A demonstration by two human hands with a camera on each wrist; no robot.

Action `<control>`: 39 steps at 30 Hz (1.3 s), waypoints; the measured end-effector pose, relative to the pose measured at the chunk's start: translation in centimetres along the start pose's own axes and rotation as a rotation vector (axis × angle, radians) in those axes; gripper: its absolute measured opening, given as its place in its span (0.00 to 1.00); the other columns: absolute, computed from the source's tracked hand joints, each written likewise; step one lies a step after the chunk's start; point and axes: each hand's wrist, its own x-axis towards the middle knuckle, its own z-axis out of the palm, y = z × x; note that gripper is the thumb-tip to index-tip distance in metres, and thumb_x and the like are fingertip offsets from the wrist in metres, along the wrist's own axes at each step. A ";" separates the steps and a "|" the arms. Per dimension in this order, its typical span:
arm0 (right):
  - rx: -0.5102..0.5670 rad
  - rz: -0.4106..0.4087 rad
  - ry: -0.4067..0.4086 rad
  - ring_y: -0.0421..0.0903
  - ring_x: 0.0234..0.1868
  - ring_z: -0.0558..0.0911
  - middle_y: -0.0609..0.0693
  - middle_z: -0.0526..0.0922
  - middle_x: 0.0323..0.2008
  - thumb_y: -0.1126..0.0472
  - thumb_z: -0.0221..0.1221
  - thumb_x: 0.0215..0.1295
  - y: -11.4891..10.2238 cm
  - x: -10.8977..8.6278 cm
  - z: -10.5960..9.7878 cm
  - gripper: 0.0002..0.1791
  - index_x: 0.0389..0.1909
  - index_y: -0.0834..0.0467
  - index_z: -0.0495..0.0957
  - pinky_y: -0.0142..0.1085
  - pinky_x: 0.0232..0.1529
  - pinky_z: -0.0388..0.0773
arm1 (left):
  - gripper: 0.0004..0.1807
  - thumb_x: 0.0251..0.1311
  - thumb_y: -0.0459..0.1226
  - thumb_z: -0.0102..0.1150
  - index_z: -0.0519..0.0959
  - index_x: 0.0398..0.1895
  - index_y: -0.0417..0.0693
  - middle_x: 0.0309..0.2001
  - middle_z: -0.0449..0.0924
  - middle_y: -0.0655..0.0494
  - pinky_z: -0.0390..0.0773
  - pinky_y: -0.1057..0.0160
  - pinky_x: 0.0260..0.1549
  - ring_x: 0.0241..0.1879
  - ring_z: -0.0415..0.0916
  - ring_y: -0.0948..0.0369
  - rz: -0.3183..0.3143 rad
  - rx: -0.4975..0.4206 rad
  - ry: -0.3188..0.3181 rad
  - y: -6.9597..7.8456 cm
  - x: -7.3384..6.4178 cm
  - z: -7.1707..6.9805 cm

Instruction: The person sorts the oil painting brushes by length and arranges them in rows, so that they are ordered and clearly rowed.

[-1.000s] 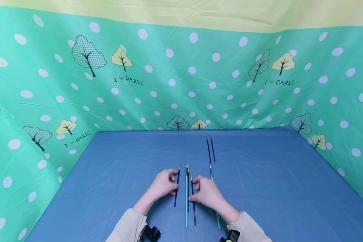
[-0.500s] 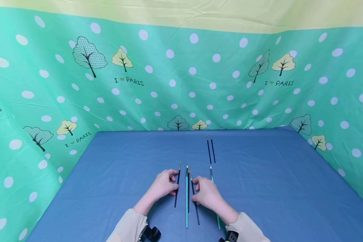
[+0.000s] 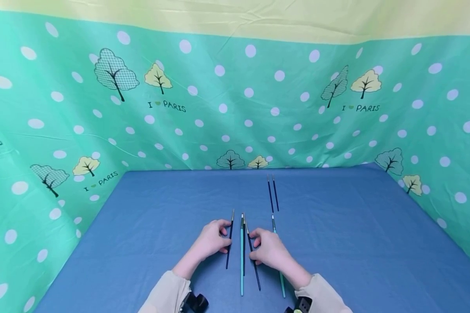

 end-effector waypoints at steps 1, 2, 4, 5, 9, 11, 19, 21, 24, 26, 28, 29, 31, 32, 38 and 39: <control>0.014 0.007 -0.006 0.41 0.15 0.75 0.52 0.71 0.25 0.73 0.62 0.43 0.1 0.1 0.0 0.24 0.46 0.66 0.73 0.30 0.16 0.77 | 0.28 0.45 0.25 0.58 0.69 0.55 0.33 0.32 0.66 0.46 0.80 0.66 0.15 0.13 0.72 0.63 -0.001 0.002 0.000 0.0 0.0 0.0; 0.026 0.012 -0.012 0.41 0.15 0.75 0.52 0.71 0.25 0.73 0.62 0.43 0.1 0.1 -0.1 0.23 0.46 0.66 0.73 0.30 0.16 0.77 | 0.28 0.45 0.25 0.58 0.69 0.55 0.33 0.32 0.66 0.46 0.80 0.66 0.15 0.13 0.72 0.63 -0.002 0.002 -0.001 0.0 0.0 0.0; 0.046 0.020 -0.023 0.41 0.16 0.76 0.52 0.71 0.26 0.73 0.62 0.43 0.2 0.2 -0.1 0.23 0.46 0.66 0.73 0.30 0.17 0.78 | 0.27 0.45 0.25 0.58 0.69 0.55 0.33 0.32 0.66 0.46 0.80 0.66 0.15 0.14 0.72 0.63 -0.004 0.005 -0.001 0.0 0.0 0.0; 0.057 0.023 -0.030 0.41 0.16 0.76 0.52 0.71 0.26 0.72 0.62 0.43 0.3 0.2 -0.2 0.23 0.46 0.66 0.73 0.30 0.17 0.78 | 0.27 0.46 0.25 0.58 0.69 0.55 0.33 0.32 0.66 0.46 0.80 0.66 0.15 0.14 0.72 0.63 -0.005 0.006 -0.001 0.0 -0.1 0.0; 0.090 0.031 -0.052 0.41 0.17 0.76 0.52 0.72 0.26 0.72 0.62 0.45 0.5 0.4 -0.6 0.23 0.46 0.66 0.72 0.31 0.19 0.79 | 0.27 0.45 0.25 0.58 0.69 0.55 0.32 0.31 0.66 0.46 0.80 0.66 0.15 0.13 0.72 0.63 0.002 0.005 -0.002 -0.1 -0.1 0.0; 0.105 0.037 -0.058 0.41 0.17 0.76 0.52 0.73 0.26 0.72 0.62 0.45 0.6 0.5 -0.9 0.23 0.47 0.67 0.72 0.31 0.19 0.80 | 0.28 0.45 0.25 0.58 0.69 0.55 0.32 0.31 0.66 0.46 0.80 0.66 0.15 0.13 0.72 0.64 0.007 0.006 -0.004 -0.1 -0.1 0.0; 0.120 0.050 -0.004 0.42 0.17 0.77 0.53 0.74 0.28 0.72 0.62 0.47 0.7 1.4 -2.5 0.23 0.49 0.66 0.72 0.33 0.21 0.81 | 0.28 0.46 0.25 0.58 0.69 0.55 0.32 0.31 0.67 0.46 0.80 0.67 0.15 0.13 0.72 0.63 0.012 0.013 -0.010 -0.3 -0.1 0.1; 0.123 0.064 0.021 0.42 0.18 0.77 0.53 0.74 0.28 0.72 0.61 0.48 0.8 1.7 -3.0 0.23 0.49 0.65 0.73 0.34 0.21 0.81 | 0.28 0.46 0.25 0.58 0.69 0.55 0.33 0.32 0.66 0.47 0.80 0.67 0.15 0.13 0.72 0.63 0.012 0.012 -0.010 -0.3 -0.1 0.1; 0.125 0.085 0.061 0.43 0.18 0.77 0.53 0.74 0.29 0.72 0.61 0.48 1.0 2.3 -3.8 0.22 0.48 0.65 0.73 0.35 0.21 0.81 | 0.28 0.46 0.25 0.58 0.69 0.55 0.33 0.31 0.66 0.47 0.80 0.67 0.15 0.13 0.72 0.63 0.011 0.007 -0.010 -0.4 -0.1 0.1; 0.131 0.099 0.084 0.43 0.18 0.78 0.54 0.75 0.29 0.72 0.61 0.49 1.2 2.8 -4.3 0.21 0.48 0.65 0.74 0.35 0.22 0.81 | 0.28 0.45 0.25 0.58 0.69 0.55 0.33 0.31 0.66 0.47 0.80 0.67 0.15 0.13 0.72 0.63 0.010 0.004 -0.009 -0.4 0.0 0.1; 0.130 0.110 0.101 0.43 0.18 0.78 0.54 0.75 0.29 0.72 0.61 0.49 1.5 3.3 -4.9 0.20 0.47 0.64 0.74 0.35 0.22 0.81 | 0.28 0.45 0.25 0.58 0.69 0.55 0.33 0.31 0.66 0.47 0.80 0.67 0.15 0.13 0.72 0.63 0.010 0.004 -0.008 -0.4 0.0 0.1; 0.128 0.115 0.109 0.43 0.18 0.78 0.54 0.75 0.29 0.72 0.61 0.50 1.6 3.5 -5.1 0.20 0.47 0.65 0.74 0.35 0.22 0.81 | 0.28 0.45 0.25 0.58 0.69 0.55 0.33 0.31 0.66 0.47 0.80 0.67 0.15 0.13 0.72 0.63 0.010 0.004 -0.007 -0.4 0.0 0.1; 0.123 0.126 0.121 0.42 0.19 0.78 0.54 0.76 0.30 0.72 0.60 0.50 1.9 4.1 -5.6 0.20 0.47 0.65 0.74 0.36 0.23 0.82 | 0.28 0.45 0.25 0.58 0.69 0.55 0.32 0.31 0.66 0.47 0.80 0.67 0.15 0.13 0.72 0.63 0.010 0.005 -0.005 -0.4 0.0 0.1; 0.114 0.129 0.127 0.42 0.19 0.78 0.54 0.76 0.30 0.72 0.60 0.50 2.0 4.3 -5.9 0.20 0.47 0.65 0.74 0.36 0.23 0.82 | 0.28 0.45 0.25 0.58 0.69 0.55 0.32 0.31 0.66 0.47 0.80 0.67 0.15 0.13 0.72 0.64 0.011 0.005 -0.004 -0.3 0.0 0.1; 0.091 0.145 0.169 0.42 0.20 0.79 0.55 0.77 0.31 0.70 0.61 0.51 2.7 5.5 -7.1 0.20 0.48 0.67 0.73 0.36 0.25 0.82 | 0.28 0.45 0.25 0.58 0.69 0.55 0.32 0.31 0.66 0.47 0.80 0.67 0.15 0.13 0.72 0.63 0.013 0.008 -0.002 -0.3 0.0 0.1; 0.091 0.147 0.175 0.42 0.21 0.79 0.56 0.77 0.31 0.70 0.60 0.51 2.8 5.7 -7.3 0.20 0.48 0.67 0.73 0.36 0.25 0.83 | 0.28 0.45 0.25 0.58 0.69 0.55 0.32 0.31 0.66 0.47 0.80 0.67 0.15 0.13 0.72 0.63 0.012 0.008 -0.002 -0.3 0.0 0.1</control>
